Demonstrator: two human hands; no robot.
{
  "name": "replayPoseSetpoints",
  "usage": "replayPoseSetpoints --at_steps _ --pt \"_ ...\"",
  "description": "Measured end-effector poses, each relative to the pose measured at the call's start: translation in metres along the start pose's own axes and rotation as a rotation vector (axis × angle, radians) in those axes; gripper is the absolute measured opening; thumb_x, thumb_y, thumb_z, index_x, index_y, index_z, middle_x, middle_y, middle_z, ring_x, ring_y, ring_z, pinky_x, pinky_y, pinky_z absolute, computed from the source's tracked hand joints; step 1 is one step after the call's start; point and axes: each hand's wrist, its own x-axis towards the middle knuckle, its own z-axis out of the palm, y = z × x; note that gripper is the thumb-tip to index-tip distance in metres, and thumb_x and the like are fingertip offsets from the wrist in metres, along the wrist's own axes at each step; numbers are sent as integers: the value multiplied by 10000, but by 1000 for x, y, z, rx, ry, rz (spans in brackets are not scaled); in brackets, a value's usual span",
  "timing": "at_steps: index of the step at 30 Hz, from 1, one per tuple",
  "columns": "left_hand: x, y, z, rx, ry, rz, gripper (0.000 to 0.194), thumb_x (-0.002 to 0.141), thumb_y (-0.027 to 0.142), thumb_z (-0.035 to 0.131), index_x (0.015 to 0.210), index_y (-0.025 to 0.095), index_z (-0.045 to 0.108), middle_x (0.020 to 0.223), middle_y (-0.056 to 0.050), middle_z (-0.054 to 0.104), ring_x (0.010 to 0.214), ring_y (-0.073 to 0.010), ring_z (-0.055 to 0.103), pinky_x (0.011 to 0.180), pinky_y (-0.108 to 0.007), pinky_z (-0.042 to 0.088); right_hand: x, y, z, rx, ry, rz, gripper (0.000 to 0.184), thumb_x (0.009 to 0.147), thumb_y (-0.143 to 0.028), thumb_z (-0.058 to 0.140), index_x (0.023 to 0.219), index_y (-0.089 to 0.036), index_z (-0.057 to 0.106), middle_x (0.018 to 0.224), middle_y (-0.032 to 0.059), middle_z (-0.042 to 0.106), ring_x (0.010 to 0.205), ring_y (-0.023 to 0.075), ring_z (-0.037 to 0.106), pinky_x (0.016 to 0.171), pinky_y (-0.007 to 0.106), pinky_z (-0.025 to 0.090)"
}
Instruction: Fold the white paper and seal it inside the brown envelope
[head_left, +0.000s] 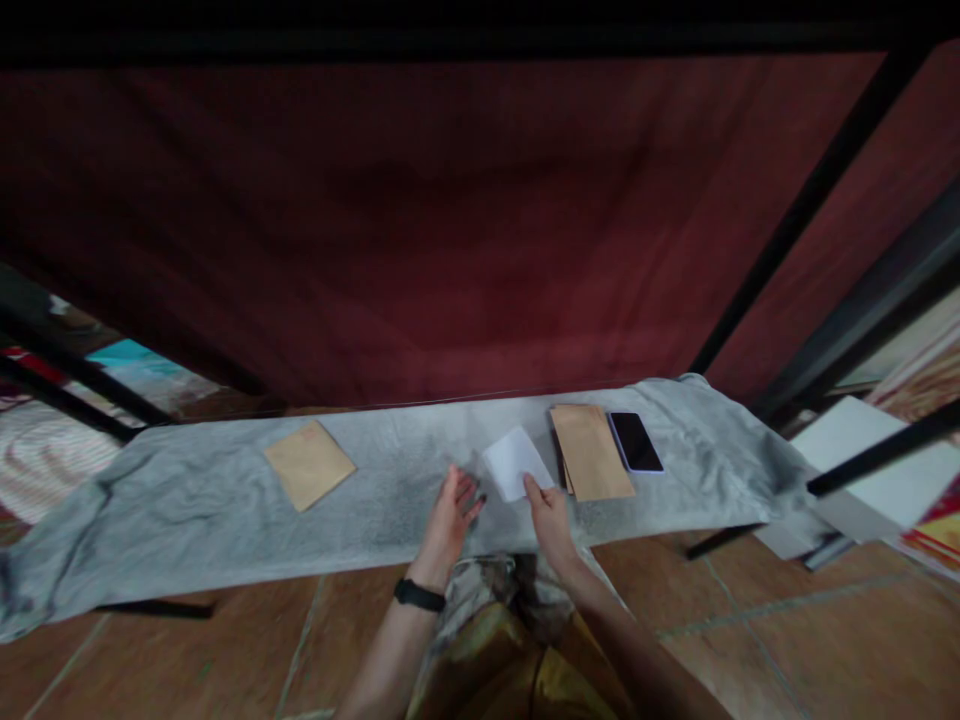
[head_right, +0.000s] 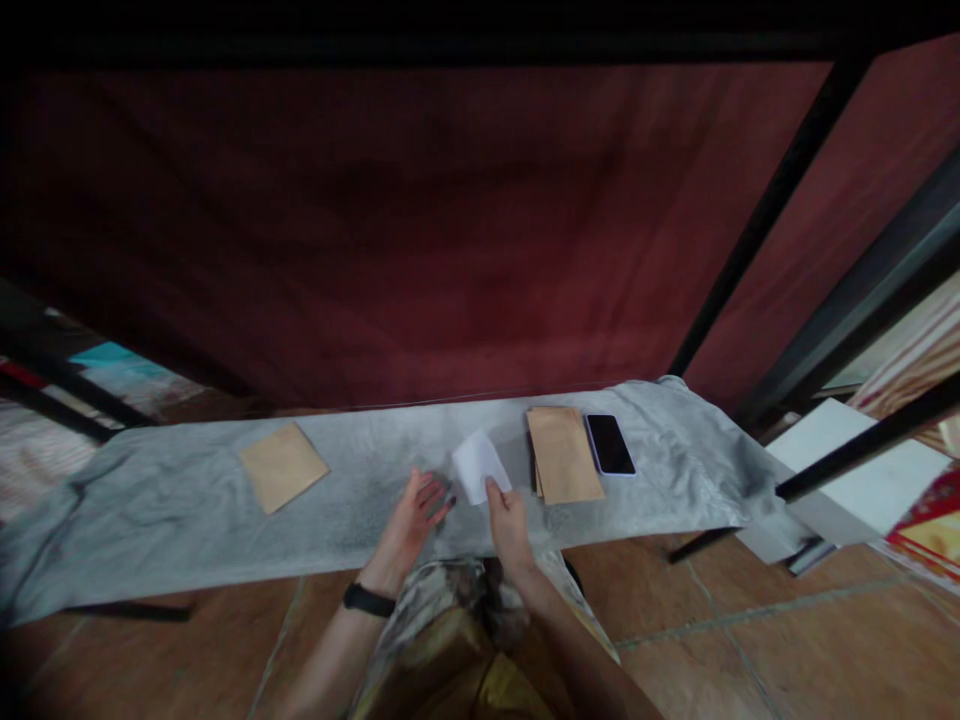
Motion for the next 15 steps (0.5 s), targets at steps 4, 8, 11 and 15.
replayPoseSetpoints --at_steps 4,8,11,15 --pt "4 -24 -6 53 -113 13 477 717 434 848 1090 185 684 1076 -109 756 949 -248 723 767 -316 569 1 5 14 312 -55 178 446 780 -586 716 1033 -218 712 1066 89 768 948 267 721 795 371 598" --pt "25 -28 -14 332 -58 285 464 751 368 789 1141 147 668 1057 -106 769 966 -264 724 831 -348 577 -1 29 3 86 -168 79 456 896 -583 577 1122 -201 677 1015 111 764 854 246 733 754 371 611" --pt "46 -20 -20 635 62 426 462 806 264 697 1249 159 614 1122 -100 755 1026 -260 711 916 -393 567 9 45 -19 -238 -73 -144 470 973 -469 435 1313 -198 614 1049 119 753 885 249 725 769 394 615" --pt "55 -21 -28 747 113 466 594 774 142 674 1356 176 557 1199 -108 726 1094 -286 688 1006 -454 526 24 53 -37 -643 -91 -478 472 1001 -305 374 1424 -224 566 1365 113 643 1263 246 600 1076 445 505"
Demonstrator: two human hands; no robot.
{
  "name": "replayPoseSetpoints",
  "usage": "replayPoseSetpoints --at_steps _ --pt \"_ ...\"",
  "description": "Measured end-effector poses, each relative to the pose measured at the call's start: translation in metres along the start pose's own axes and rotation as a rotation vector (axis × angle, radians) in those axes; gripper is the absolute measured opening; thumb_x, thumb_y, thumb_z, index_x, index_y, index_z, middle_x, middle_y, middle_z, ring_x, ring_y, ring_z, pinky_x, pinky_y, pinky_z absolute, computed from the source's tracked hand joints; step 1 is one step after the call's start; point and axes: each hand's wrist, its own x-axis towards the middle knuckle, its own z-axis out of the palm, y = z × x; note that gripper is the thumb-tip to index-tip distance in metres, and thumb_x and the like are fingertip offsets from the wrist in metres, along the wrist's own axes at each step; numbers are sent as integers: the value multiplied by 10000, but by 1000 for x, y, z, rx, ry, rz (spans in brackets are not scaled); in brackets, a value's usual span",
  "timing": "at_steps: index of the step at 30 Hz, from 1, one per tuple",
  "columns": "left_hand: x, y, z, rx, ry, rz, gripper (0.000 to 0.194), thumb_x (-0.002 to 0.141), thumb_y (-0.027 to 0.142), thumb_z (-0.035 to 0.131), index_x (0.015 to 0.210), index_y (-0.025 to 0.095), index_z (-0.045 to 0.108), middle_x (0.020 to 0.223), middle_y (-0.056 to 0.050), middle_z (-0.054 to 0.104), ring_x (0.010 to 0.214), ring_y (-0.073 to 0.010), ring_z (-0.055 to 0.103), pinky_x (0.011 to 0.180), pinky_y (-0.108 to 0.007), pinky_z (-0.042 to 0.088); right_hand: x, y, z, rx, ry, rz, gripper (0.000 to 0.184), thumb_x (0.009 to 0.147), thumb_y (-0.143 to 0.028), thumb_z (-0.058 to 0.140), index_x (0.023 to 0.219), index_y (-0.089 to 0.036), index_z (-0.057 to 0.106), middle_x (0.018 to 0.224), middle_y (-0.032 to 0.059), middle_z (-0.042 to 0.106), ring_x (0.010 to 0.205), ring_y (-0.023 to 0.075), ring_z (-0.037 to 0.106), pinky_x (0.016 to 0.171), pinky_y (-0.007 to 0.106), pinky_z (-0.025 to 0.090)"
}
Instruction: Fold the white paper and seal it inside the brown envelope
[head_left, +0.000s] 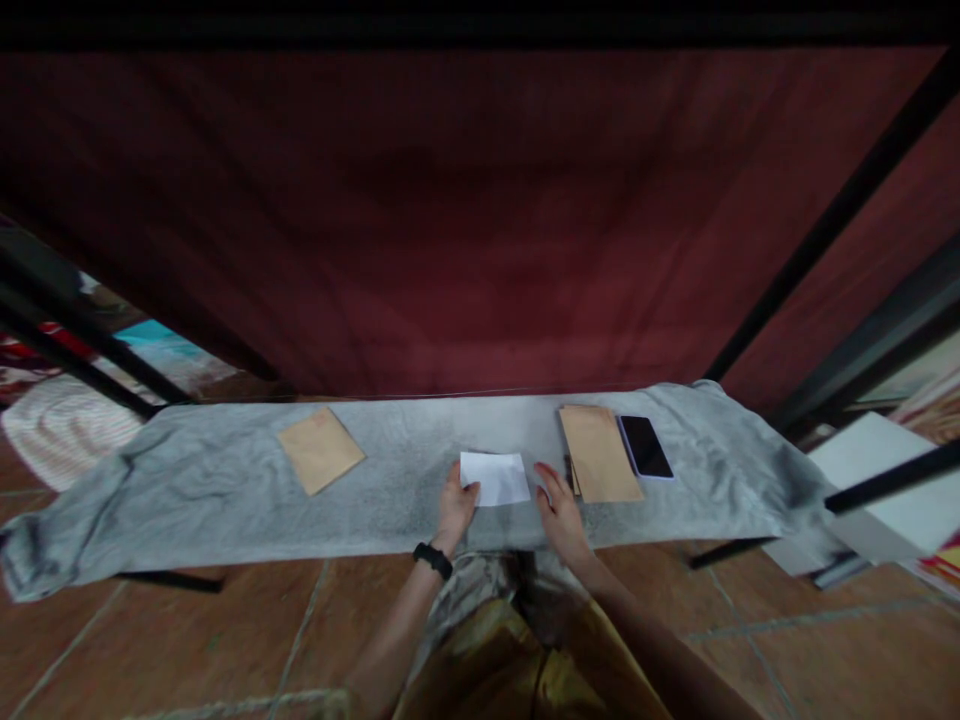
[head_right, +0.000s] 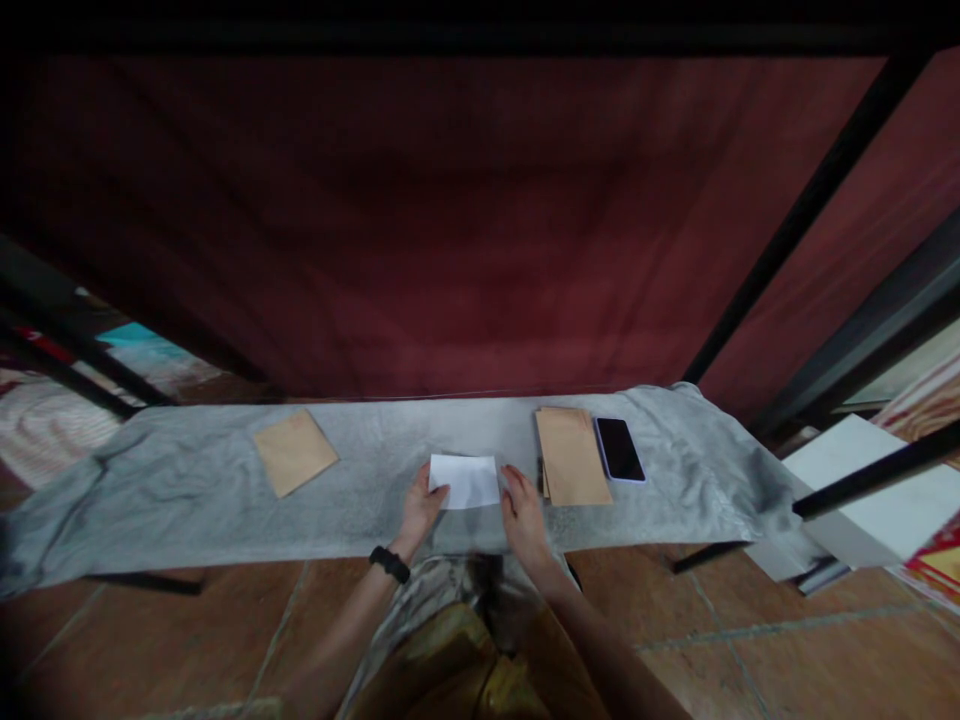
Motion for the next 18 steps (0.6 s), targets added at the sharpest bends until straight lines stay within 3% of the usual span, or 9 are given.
replayPoseSetpoints --at_steps 3,6,8,10,14,18 --pt "-12 -4 1 245 18 108 681 823 116 598 1484 157 442 1331 -143 649 1172 -285 654 1027 -423 511 4 4 4 -219 -230 -194 467 1016 -273 377 1441 -211 562 1475 98 575 1367 234 523 1148 449 445" --pt "-24 -3 1 585 94 228 704 898 165 533 1567 140 317 1514 -199 479 1297 -316 569 1058 -447 486 3 7 11 -424 -366 -257 454 1019 -296 426 1437 -191 570 1542 102 508 1413 262 475 1185 493 386" --pt "-27 -3 1 757 144 313 689 934 198 502 1583 117 288 1617 -222 332 1416 -356 444 1128 -500 417 2 8 14 -493 -386 -260 449 1025 -296 435 1443 -194 565 1557 94 489 1417 259 471 1205 494 352" --pt "-26 -5 4 859 88 418 615 971 238 468 1563 121 350 1657 -197 275 1493 -364 331 1184 -525 343 1 8 15 -512 -372 -261 445 1029 -289 436 1448 -205 559 1556 83 493 1411 247 477 1214 486 337" --pt "-20 -16 14 943 -141 516 519 1022 365 410 1495 167 486 1619 -152 386 1509 -327 326 1212 -529 304 7 2 21 -513 -316 -255 412 1041 -282 413 1394 -211 614 1488 76 571 1414 261 473 1218 525 312" --pt "-17 -24 20 994 -145 531 542 1030 348 353 1531 159 440 1611 -164 395 1509 -320 332 1216 -553 282 21 -7 35 -515 -309 -248 445 1055 -299 384 1438 -174 571 1500 99 555 1431 259 457 1222 501 312"
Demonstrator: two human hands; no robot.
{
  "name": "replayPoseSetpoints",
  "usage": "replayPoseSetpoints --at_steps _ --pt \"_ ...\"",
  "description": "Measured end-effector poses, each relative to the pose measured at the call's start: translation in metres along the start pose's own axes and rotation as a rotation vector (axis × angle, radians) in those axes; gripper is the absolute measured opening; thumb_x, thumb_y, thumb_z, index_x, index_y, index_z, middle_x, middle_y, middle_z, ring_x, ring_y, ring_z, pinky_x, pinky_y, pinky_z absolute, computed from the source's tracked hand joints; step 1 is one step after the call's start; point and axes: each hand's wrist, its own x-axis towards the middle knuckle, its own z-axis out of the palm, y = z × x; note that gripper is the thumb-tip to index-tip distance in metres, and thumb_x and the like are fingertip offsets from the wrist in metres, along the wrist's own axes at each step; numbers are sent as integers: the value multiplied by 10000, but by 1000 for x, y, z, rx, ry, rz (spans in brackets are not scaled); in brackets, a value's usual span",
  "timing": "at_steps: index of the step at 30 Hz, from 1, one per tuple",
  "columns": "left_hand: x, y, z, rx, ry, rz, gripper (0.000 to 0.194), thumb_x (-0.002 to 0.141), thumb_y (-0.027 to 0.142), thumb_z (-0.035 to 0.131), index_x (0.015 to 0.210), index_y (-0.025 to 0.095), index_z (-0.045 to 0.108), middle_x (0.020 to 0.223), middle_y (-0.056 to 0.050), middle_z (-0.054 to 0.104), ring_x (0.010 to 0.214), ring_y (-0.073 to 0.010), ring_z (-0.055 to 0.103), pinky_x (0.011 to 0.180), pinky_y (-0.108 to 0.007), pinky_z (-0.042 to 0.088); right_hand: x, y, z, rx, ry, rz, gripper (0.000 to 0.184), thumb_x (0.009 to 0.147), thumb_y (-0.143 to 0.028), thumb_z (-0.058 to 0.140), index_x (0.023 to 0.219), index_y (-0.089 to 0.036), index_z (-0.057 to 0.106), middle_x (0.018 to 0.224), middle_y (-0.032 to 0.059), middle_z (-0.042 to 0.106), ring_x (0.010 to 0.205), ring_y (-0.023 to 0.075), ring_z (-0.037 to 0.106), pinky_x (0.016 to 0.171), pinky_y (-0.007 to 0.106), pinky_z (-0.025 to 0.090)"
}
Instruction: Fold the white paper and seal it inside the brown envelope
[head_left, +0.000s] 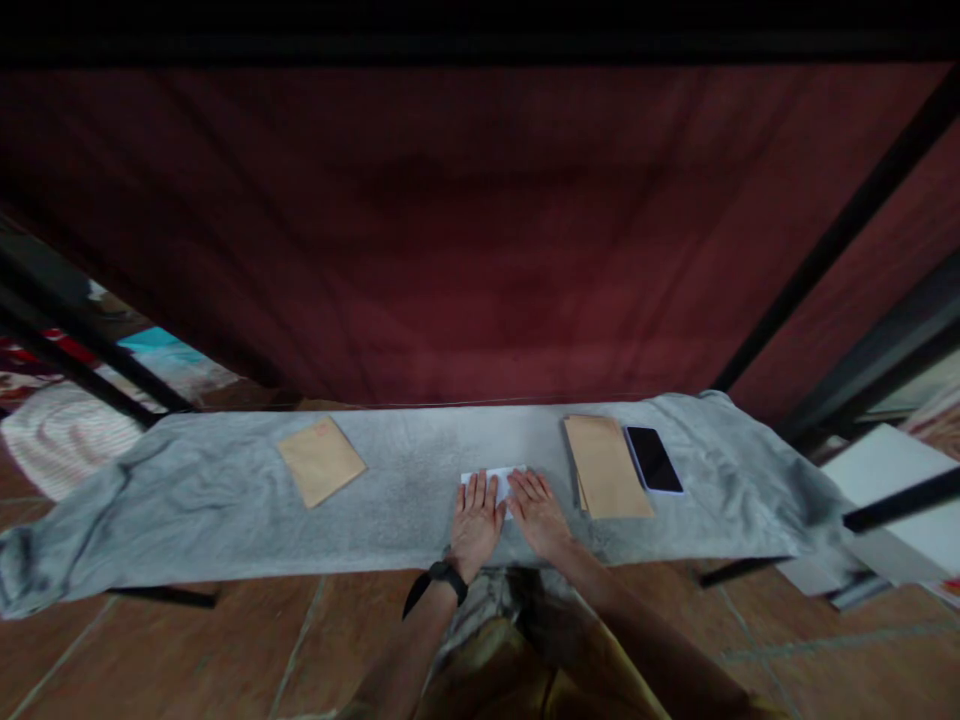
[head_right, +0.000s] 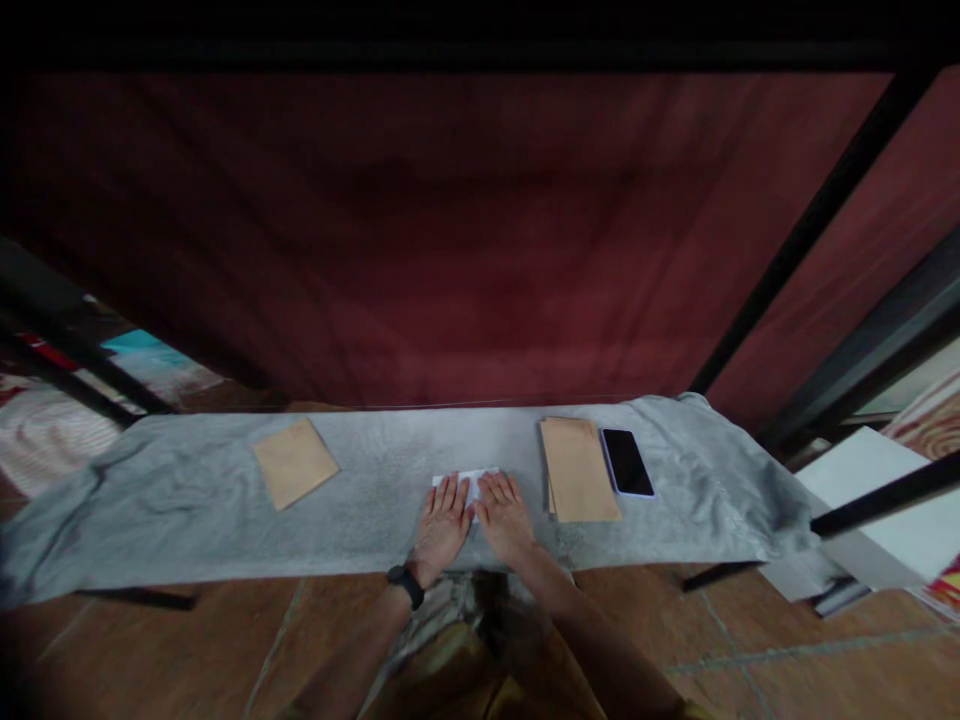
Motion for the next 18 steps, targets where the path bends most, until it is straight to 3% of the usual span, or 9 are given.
replayPoseSetpoints --at_steps 7,11,18 --pt "-2 -12 0 -28 4 74 560 1037 401 362 1555 194 405 1618 -139 387 1515 -294 327 1217 -523 303 1 7 15 -38 -34 -40 478 1046 -314 418 1504 -198 493 1574 119 453 1456 278 426 1214 505 302" --pt "-16 -17 3 -5 47 65 621 1031 484 393 1548 140 406 1605 -178 396 1510 -305 333 1215 -518 313 -5 12 18 -60 -20 -39 483 1045 -312 416 1506 -190 488 1598 142 410 1470 296 402 1201 536 308" --pt "-36 -24 -5 11 30 176 615 1031 503 428 1569 210 377 1636 -168 336 1510 -299 335 1215 -514 315 8 9 11 -17 -48 -147 464 1059 -311 371 1484 -199 520 1547 120 495 1450 278 434 1230 548 259"
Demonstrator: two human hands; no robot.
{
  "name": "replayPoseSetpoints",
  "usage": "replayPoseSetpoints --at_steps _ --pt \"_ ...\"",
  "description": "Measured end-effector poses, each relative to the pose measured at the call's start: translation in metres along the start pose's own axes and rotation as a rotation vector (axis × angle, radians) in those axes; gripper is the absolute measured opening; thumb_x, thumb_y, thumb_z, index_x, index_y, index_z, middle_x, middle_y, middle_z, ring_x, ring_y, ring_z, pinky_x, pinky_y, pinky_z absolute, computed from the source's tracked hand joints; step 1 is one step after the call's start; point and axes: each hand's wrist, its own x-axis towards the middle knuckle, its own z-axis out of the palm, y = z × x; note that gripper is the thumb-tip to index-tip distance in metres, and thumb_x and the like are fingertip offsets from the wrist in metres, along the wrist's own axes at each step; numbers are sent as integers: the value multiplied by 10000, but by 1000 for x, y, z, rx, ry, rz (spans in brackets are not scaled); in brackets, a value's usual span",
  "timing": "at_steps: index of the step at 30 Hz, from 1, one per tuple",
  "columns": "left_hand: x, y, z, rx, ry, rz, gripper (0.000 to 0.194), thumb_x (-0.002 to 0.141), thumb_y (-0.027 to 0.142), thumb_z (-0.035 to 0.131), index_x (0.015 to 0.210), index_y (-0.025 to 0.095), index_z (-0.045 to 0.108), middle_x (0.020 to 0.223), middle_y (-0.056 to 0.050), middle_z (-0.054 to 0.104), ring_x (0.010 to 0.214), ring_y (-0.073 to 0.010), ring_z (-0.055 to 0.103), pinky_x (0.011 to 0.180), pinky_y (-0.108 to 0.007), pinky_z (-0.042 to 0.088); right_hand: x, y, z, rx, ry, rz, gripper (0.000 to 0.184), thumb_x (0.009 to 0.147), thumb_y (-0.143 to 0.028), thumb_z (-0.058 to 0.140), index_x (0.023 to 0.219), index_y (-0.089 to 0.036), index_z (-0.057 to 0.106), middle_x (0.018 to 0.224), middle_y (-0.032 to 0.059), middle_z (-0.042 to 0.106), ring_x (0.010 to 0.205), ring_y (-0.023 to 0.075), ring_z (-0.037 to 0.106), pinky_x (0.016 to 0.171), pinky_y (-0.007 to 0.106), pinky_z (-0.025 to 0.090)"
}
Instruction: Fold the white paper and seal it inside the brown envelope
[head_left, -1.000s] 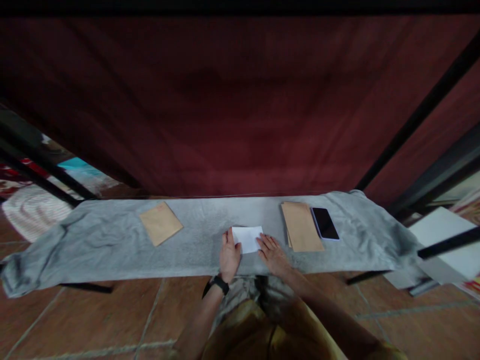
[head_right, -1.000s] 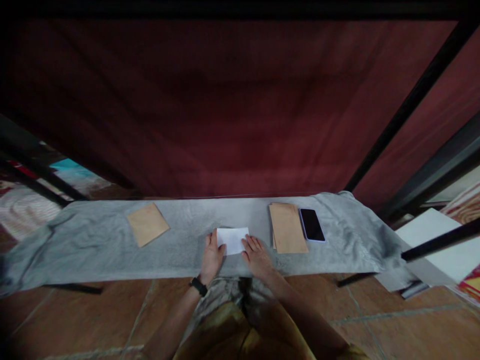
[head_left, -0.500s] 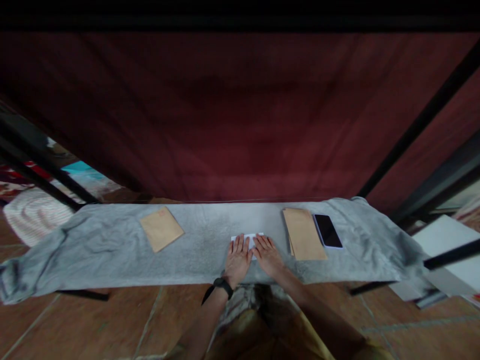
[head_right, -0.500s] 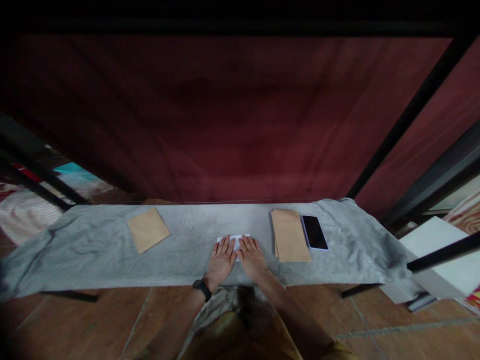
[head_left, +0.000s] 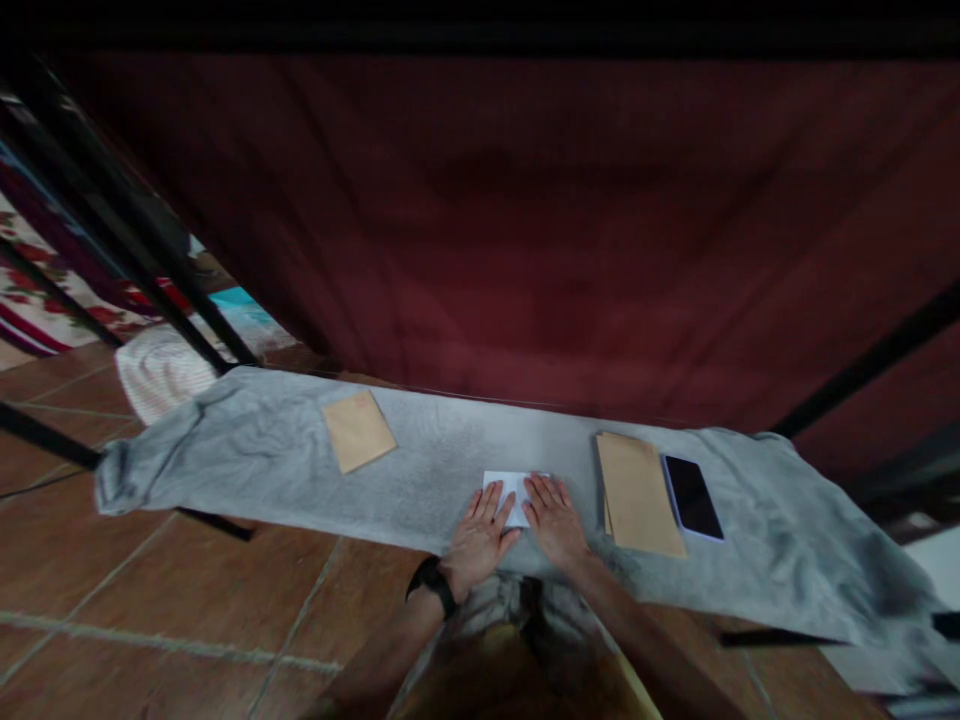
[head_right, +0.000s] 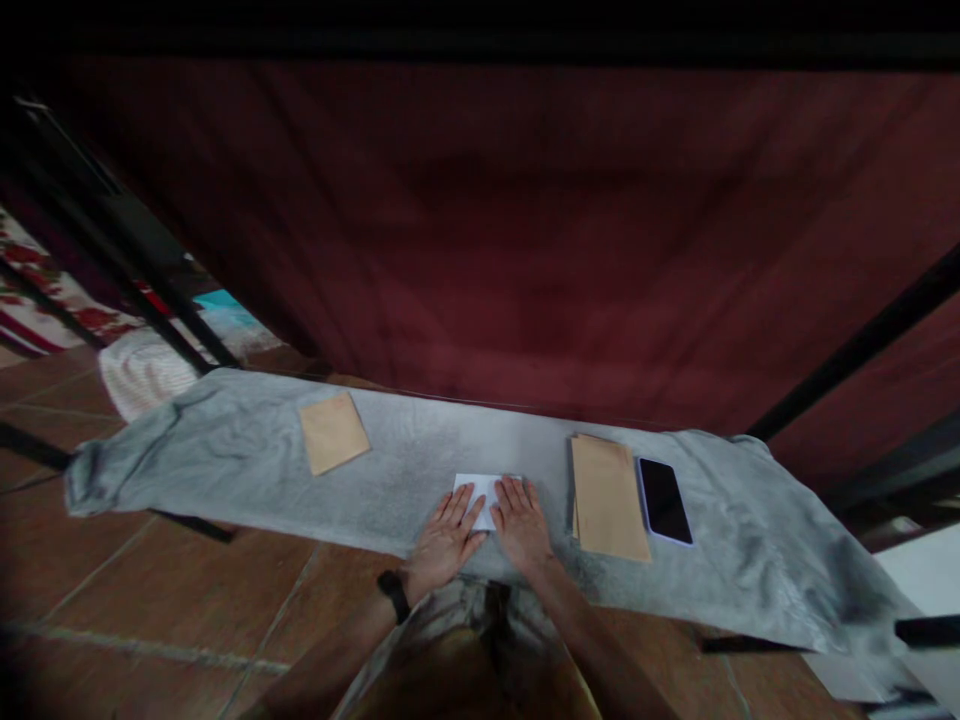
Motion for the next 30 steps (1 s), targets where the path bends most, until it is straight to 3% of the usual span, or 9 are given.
replayPoseSetpoints --at_steps 5,13,18,23,27,30 --pt "-2 -3 -6 -16 -30 28 595 1043 486 412 1582 243 348 1634 -142 354 1514 -282 328 1222 -507 301 4 -6 0 11 -45 -34 460 1064 -307 369 1499 -232 498 1585 97 443 1467 248 411 1208 514 315" --pt "-36 3 -21 -30 -38 42 631 1036 533 388 1547 162 395 1598 -175 409 1492 -283 373 1200 -501 343 -1 -8 4 -1 -11 6 462 1064 -327 383 1501 -227 496 1598 126 415 1464 278 415 1192 537 326" --pt "-7 8 -33 -121 -62 0 506 1070 463 307 1445 211 535 1464 -118 589 1386 -231 517 1199 -461 354 1 -10 1 -8 -34 22 460 1052 -303 418 1495 -214 507 1601 124 409 1472 276 401 1211 519 303" --pt "22 9 -20 -135 -40 0 612 1054 523 329 1532 152 425 1563 -147 474 1473 -253 406 1201 -453 359 1 -11 -2 5 -41 28 438 1047 -280 429 1460 -199 548 1588 118 431 1474 262 399 1217 502 308" --pt "11 1 -5 -54 -21 29 641 1042 549 362 1539 146 413 1593 -155 427 1494 -270 370 1204 -456 356 -14 -9 -7 2 -9 -14 442 1040 -249 427 1462 -183 539 1554 108 487 1439 241 451 1210 481 339" --pt "6 -4 -5 -16 -25 46 632 1048 546 346 1536 150 414 1600 -153 417 1492 -265 375 1198 -453 368 -36 -4 -14 16 10 -79 460 1026 -231 440 1476 -169 517 1536 102 514 1416 229 479 1207 463 361"
